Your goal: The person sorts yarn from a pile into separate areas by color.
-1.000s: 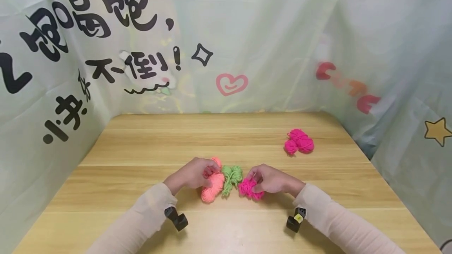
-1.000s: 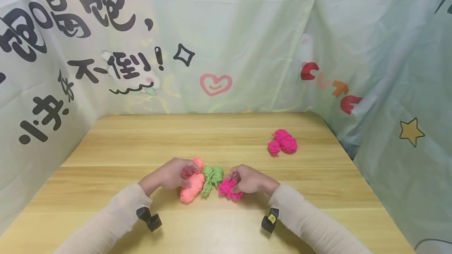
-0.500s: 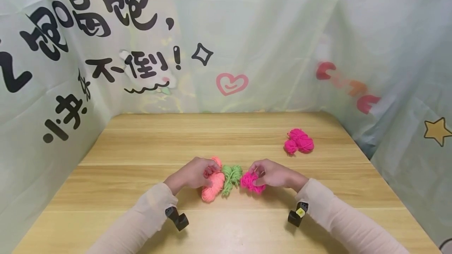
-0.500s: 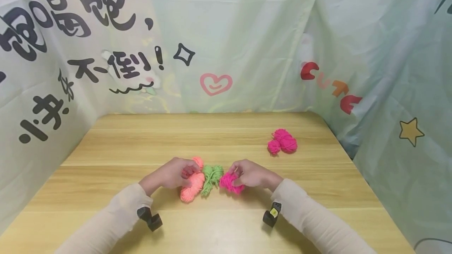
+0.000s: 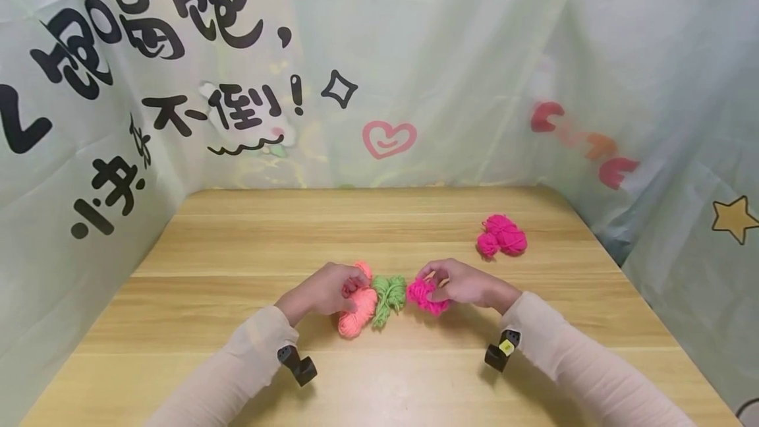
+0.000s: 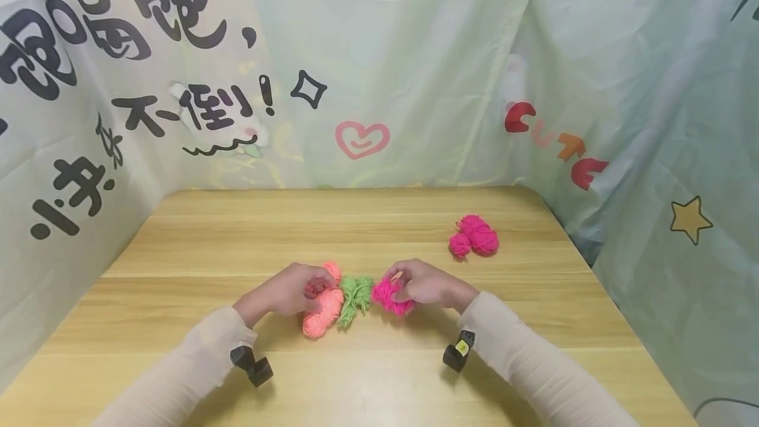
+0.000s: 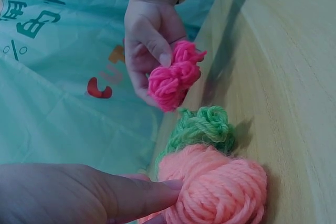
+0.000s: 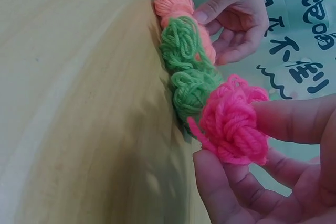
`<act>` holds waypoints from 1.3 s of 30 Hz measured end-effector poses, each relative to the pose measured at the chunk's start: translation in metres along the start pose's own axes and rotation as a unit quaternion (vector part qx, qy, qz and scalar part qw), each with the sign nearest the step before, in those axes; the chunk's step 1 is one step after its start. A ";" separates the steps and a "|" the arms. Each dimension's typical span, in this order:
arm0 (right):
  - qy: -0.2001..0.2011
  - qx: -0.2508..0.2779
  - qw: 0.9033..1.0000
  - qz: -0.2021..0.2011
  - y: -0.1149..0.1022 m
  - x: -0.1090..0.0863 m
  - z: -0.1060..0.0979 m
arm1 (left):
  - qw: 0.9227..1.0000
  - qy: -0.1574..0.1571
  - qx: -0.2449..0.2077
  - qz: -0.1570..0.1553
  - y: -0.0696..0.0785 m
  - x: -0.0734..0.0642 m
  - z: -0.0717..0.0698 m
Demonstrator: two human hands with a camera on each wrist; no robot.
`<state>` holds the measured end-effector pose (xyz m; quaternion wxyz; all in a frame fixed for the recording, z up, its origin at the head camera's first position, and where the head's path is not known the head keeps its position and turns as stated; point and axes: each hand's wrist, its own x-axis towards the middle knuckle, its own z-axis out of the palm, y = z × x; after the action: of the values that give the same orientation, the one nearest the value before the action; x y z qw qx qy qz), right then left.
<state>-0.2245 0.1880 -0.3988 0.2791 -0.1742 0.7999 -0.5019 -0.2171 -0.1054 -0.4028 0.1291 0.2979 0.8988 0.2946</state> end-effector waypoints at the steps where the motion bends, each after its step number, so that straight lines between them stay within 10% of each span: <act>1: -0.001 0.000 1.000 -0.001 -0.001 0.000 -0.001 | 1.000 0.000 0.000 0.000 0.000 0.000 0.000; 39: 0.043 0.037 0.998 0.036 0.003 0.007 -0.027 | 1.000 -0.004 0.006 -0.015 0.002 0.000 0.001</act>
<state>-0.2471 0.2044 -0.3941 0.2687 -0.1133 0.7978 -0.5278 -0.2155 -0.1035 -0.4025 0.1352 0.2869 0.9043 0.2857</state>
